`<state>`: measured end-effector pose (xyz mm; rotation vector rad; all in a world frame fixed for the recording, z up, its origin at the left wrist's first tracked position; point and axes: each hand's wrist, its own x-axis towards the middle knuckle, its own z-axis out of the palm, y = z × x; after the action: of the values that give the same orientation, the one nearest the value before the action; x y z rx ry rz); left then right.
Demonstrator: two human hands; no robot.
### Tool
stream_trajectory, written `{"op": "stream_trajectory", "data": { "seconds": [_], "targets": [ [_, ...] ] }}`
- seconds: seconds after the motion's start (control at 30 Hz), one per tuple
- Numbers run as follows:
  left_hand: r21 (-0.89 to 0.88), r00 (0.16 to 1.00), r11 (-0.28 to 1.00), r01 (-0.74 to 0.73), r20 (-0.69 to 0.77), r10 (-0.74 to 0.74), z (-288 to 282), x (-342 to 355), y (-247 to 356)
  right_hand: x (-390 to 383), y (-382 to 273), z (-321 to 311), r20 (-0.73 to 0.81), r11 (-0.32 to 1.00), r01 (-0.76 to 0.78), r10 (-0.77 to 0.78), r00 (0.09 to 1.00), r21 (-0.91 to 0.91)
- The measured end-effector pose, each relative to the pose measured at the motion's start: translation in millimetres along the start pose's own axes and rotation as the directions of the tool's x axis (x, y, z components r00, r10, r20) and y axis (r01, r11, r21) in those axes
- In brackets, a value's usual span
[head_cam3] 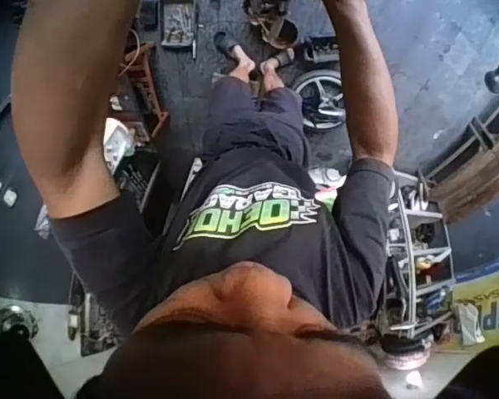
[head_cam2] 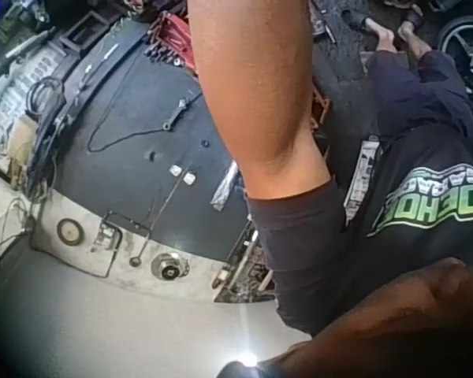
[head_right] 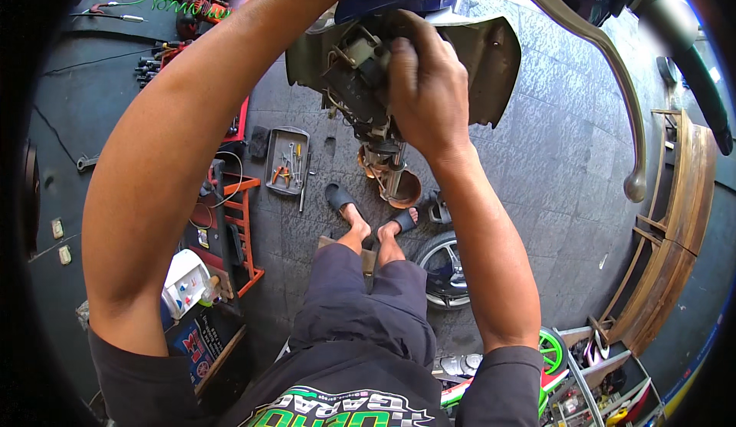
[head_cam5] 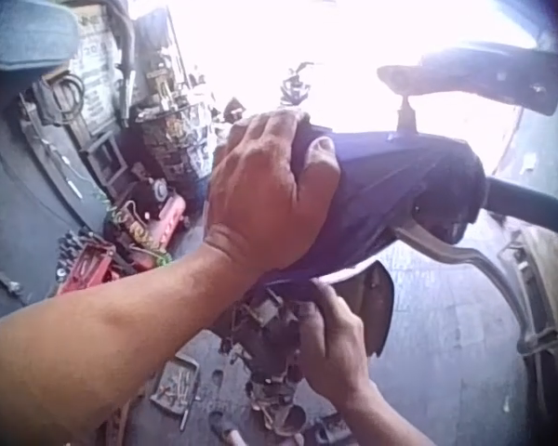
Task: Dismantle and repair the front suspension and steering components of a motorcycle.
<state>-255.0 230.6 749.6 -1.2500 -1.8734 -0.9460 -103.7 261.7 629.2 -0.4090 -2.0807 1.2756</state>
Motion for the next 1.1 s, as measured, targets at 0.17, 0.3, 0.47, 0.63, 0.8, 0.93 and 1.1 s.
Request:
{"op": "stream_trajectory", "data": {
  "seconds": [0.17, 0.3, 0.47, 0.63, 0.8, 0.93, 1.1],
  "targets": [
    [-0.137, 0.995, 0.987, 0.084, 0.059, -0.076, 25.1, -13.9, 15.1, -8.7, 36.5, -38.4, 0.094, 0.831, -0.290, 0.280, 0.956, 0.475],
    [-0.040, 1.000, 0.999, -0.021, 0.021, 0.022, 10.7, -12.3, 3.8, -20.4, 18.8, -20.4, -0.024, 0.842, -0.311, 0.357, 0.934, 0.441],
    [-0.046, 1.000, 0.999, -0.027, -0.001, 0.027, 13.1, -9.4, 10.1, -20.1, 24.3, -15.8, -0.270, 0.918, -0.214, 0.310, 0.911, 0.333],
    [-0.043, 1.000, 0.999, -0.020, 0.017, 0.020, 10.8, -9.9, 6.6, -10.5, 34.2, -32.5, 0.074, 0.385, -0.325, 0.541, 0.838, 0.864],
    [-0.062, 0.999, 0.998, -0.024, -0.025, 0.023, 25.6, -18.1, -4.2, 3.6, 58.4, -47.6, 0.286, 0.170, -0.449, 0.567, 0.772, 0.877],
    [-0.064, 1.000, 0.998, 0.009, 0.007, -0.008, 25.8, -17.4, 2.3, 18.1, 71.2, -61.2, 0.345, 0.311, -0.584, 0.570, 0.746, 0.749],
    [-0.031, 0.999, 0.999, 0.025, 0.031, -0.024, 17.8, -19.9, -0.9, 38.0, 11.7, -45.9, 0.397, 0.514, -0.780, 0.673, 0.624, 0.357]
  ]
}}
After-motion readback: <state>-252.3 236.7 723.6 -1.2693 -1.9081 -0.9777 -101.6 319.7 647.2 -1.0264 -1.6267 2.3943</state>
